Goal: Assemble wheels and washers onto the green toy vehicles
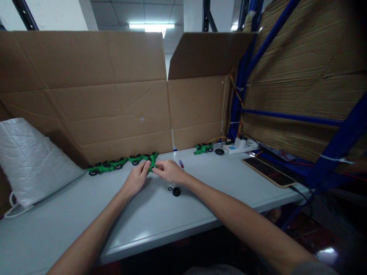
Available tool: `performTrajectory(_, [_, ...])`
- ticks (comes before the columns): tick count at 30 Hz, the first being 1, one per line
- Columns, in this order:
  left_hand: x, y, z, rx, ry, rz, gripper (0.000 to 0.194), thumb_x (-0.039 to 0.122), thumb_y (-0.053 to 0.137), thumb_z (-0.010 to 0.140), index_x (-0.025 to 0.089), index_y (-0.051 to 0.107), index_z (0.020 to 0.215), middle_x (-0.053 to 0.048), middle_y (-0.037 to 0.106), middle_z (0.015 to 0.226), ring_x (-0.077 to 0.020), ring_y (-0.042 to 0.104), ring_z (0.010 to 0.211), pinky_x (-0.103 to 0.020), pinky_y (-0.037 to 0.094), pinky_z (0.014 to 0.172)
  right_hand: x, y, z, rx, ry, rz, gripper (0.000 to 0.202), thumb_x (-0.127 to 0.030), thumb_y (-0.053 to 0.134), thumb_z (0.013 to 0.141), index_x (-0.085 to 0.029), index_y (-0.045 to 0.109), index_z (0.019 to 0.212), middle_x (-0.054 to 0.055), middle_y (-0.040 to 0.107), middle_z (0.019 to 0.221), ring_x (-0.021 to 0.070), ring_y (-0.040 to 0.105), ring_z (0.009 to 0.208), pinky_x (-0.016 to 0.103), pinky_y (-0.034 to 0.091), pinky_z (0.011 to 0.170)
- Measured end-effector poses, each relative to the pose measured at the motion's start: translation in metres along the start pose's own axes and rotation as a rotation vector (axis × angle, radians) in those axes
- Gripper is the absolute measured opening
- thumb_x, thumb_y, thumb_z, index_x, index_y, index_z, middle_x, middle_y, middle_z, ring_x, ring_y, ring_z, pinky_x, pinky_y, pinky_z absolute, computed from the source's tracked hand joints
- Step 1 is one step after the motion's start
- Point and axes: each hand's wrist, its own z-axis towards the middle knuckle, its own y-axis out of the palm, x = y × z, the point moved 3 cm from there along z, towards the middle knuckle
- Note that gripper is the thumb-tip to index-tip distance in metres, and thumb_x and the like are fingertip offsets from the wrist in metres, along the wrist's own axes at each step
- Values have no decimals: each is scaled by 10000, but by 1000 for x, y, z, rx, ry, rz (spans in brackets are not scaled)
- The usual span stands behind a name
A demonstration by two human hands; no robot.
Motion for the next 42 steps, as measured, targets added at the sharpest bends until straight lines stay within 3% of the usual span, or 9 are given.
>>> performTrajectory(4, [-5,-2,-3,-59,-8,58,527,590,363,1038,191,644,837,-25,661,799,-212,578,770,-292,404,727,-1,2,-4,-57,-42,-106,328,-353,639,947,-185,623,666,-22,623,601,114,498,570,253,252,581])
performTrajectory(8, [-2,-1,-8,-85,4,172,527,573,360,1043,208,669,822,-28,696,776,-220,606,735,-291,393,702,-2,7,-8,-150,-104,-192,417,-367,642,961,-194,602,584,-17,619,544,124,509,542,263,243,578])
performTrajectory(12, [3,-1,-10,-89,31,283,512,566,372,1047,224,689,835,-32,709,768,-223,627,727,-290,375,689,-5,9,-10,-162,-150,-331,409,-358,653,972,-204,628,594,-6,611,515,145,529,542,271,250,588])
performTrajectory(19, [1,-10,-3,-70,-4,254,616,618,332,1043,182,712,833,-39,737,802,-218,641,747,-277,372,662,-20,4,-9,-212,-128,-520,365,-415,505,1060,-198,741,887,42,755,752,197,700,763,264,409,707])
performTrajectory(23, [4,-9,-6,-98,-13,381,633,626,318,1043,191,703,791,-65,735,781,-225,644,726,-291,328,643,-24,4,-10,-270,-103,-686,389,-429,441,1073,-186,745,1063,111,787,938,244,733,882,296,471,784])
performTrajectory(28, [5,-5,-10,-96,-3,530,603,604,339,1038,200,640,706,-73,666,668,-215,595,649,-303,267,618,-18,8,-11,-314,-129,-750,346,-394,463,1061,-175,708,1166,119,786,932,265,741,879,318,489,787])
performTrajectory(33, [-3,-6,-5,-82,-34,426,621,641,362,1015,194,609,662,-33,595,600,-186,521,594,-294,263,597,-16,5,-10,-287,-97,-666,351,-397,424,1079,-185,697,1136,104,780,949,251,731,898,304,461,796])
performTrajectory(37, [-8,-9,1,13,-112,264,657,680,350,1000,181,615,665,-5,541,577,-175,485,596,-278,278,577,-22,-1,-10,-187,-33,-582,383,-411,358,1101,-203,677,1142,100,768,1067,233,707,978,281,419,802])
performTrajectory(42, [-3,-7,-1,10,-88,186,635,653,348,1015,176,632,707,-8,588,620,-177,512,621,-271,318,598,-26,-2,-12,-136,48,-590,357,-382,357,1094,-224,674,1136,79,768,1031,225,705,928,277,398,754])
